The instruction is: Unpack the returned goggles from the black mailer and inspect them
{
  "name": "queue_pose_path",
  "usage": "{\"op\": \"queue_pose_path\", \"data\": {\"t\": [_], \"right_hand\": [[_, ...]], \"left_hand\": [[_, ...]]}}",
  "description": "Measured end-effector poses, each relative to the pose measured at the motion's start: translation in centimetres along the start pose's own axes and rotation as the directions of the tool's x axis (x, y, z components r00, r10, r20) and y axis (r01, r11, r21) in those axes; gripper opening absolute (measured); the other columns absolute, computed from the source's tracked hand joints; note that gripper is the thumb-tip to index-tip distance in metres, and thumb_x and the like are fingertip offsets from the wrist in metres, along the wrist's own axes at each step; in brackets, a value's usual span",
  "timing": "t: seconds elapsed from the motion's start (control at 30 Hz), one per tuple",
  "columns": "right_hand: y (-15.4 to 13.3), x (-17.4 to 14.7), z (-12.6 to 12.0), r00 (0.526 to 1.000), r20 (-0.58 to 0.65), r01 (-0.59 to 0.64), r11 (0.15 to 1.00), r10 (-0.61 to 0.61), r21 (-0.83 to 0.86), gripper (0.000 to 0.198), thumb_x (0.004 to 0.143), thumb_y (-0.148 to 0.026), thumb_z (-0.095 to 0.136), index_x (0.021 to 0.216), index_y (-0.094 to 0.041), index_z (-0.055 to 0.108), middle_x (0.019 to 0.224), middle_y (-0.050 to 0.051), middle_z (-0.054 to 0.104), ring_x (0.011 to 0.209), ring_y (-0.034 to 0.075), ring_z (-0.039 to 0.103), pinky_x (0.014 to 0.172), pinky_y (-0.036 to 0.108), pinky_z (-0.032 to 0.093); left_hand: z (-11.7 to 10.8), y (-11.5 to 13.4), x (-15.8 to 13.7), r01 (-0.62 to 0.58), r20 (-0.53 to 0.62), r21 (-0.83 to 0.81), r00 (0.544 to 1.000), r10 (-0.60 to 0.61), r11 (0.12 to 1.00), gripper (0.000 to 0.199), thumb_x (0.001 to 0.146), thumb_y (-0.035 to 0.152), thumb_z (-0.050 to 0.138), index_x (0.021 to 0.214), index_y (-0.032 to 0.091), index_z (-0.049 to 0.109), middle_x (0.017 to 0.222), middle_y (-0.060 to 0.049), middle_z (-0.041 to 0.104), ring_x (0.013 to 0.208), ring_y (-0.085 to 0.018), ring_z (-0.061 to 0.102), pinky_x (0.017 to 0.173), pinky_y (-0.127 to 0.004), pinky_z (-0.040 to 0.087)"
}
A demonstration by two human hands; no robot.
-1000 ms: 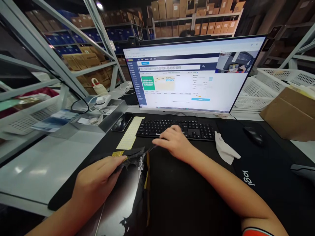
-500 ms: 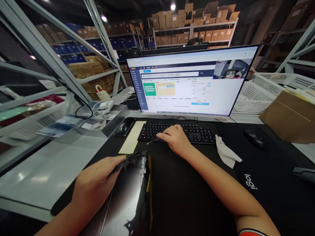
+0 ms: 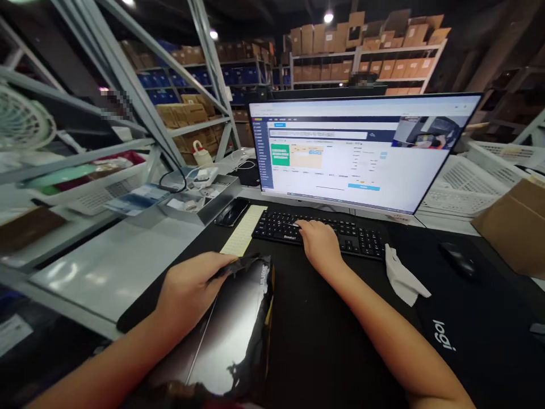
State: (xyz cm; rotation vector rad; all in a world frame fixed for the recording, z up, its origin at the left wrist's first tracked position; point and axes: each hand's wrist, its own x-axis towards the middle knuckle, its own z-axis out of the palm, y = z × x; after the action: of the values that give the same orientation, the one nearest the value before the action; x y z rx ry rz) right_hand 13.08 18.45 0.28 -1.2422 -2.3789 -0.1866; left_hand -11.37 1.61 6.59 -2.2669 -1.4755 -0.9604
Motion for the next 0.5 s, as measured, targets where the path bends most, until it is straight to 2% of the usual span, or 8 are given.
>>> {"op": "queue_pose_path", "data": {"t": [0.1,0.2,0.23,0.3,0.37,0.4,0.47,0.5], "right_hand": [[-1.0,-2.5,-0.3,0.996,0.093,0.024,0.999,-0.02,-0.042,0.025,0.101,-0.02,0.053,0.123,-0.018,0.065,0.103,0.007,0.073,0.084,0.022,0.068,0.063,0.03,0.043],[-0.5,-5.7,0.6,0.963,0.26,0.119,0.98,-0.074,-0.16,0.024,0.098,-0.021,0.057,0.117,-0.014,0.069,0.092,0.009,0.073,0.074,0.025,0.07,0.054,0.031,0.044],[0.0,-6.8,0.8,0.944,0.318,0.152,0.967,-0.081,-0.204,0.025,0.099,-0.021,0.054,0.118,-0.013,0.069,0.093,0.01,0.073,0.076,0.025,0.071,0.054,0.031,0.046],[0.9,-8.3,0.9,0.931,0.355,0.183,0.948,-0.082,-0.261,0.029,0.101,-0.024,0.049,0.117,-0.013,0.07,0.094,0.011,0.072,0.08,0.026,0.072,0.055,0.032,0.051],[1.0,-9.1,-0.1,0.958,0.258,0.185,0.954,-0.122,-0.237,0.035,0.103,-0.033,0.044,0.119,-0.013,0.068,0.099,0.012,0.071,0.083,0.028,0.071,0.056,0.035,0.055],[0.5,-9.3,-1.0,0.97,0.179,0.2,0.963,-0.167,-0.183,0.038,0.104,-0.038,0.041,0.121,-0.015,0.067,0.103,0.012,0.071,0.085,0.028,0.071,0.057,0.037,0.057],[-1.4,-9.5,-3.6,0.947,0.038,0.318,0.948,-0.318,0.015,0.036,0.105,-0.041,0.04,0.122,-0.02,0.064,0.11,0.01,0.07,0.09,0.027,0.07,0.065,0.039,0.06],[-2.9,-9.6,-5.0,0.91,-0.01,0.412,0.9,-0.415,0.141,0.032,0.105,-0.039,0.041,0.121,-0.022,0.064,0.11,0.009,0.07,0.092,0.025,0.07,0.071,0.038,0.061]], "left_hand": [[0.0,-0.1,1.8,0.164,0.142,-0.045,0.978,-0.156,0.985,0.014,0.088,0.009,0.062,0.091,0.019,0.072,0.085,0.0,0.075,0.078,-0.017,0.071,0.071,-0.028,0.052],[-1.3,0.2,2.9,0.376,0.305,-0.076,0.891,-0.337,0.924,0.008,0.086,0.019,0.07,0.094,0.021,0.072,0.092,0.001,0.075,0.086,-0.019,0.071,0.075,-0.029,0.053],[-1.9,0.4,2.9,0.42,0.336,-0.078,0.865,-0.373,0.904,0.018,0.085,0.024,0.073,0.102,0.022,0.071,0.097,0.0,0.075,0.09,-0.02,0.071,0.076,-0.03,0.053],[-3.1,0.9,2.0,0.424,0.378,-0.045,0.845,-0.378,0.904,0.052,0.079,0.034,0.079,0.127,0.022,0.061,0.115,-0.004,0.072,0.102,-0.023,0.069,0.083,-0.033,0.054],[-4.2,1.5,0.3,0.336,0.436,0.055,0.839,-0.326,0.94,0.083,0.074,0.036,0.082,0.146,0.021,0.044,0.138,-0.011,0.06,0.118,-0.029,0.062,0.094,-0.04,0.052],[-4.7,1.7,-0.8,0.291,0.469,0.122,0.826,-0.313,0.949,0.091,0.073,0.035,0.083,0.15,0.021,0.038,0.145,-0.015,0.053,0.124,-0.032,0.058,0.098,-0.044,0.051],[-5.9,2.0,-2.9,0.27,0.525,0.256,0.767,-0.368,0.928,0.09,0.074,0.035,0.081,0.151,0.018,0.036,0.148,-0.02,0.047,0.127,-0.036,0.055,0.098,-0.049,0.05],[-6.5,2.1,-3.8,0.295,0.539,0.322,0.724,-0.43,0.9,0.083,0.075,0.035,0.079,0.147,0.016,0.041,0.144,-0.02,0.05,0.124,-0.037,0.057,0.096,-0.049,0.052]]}}
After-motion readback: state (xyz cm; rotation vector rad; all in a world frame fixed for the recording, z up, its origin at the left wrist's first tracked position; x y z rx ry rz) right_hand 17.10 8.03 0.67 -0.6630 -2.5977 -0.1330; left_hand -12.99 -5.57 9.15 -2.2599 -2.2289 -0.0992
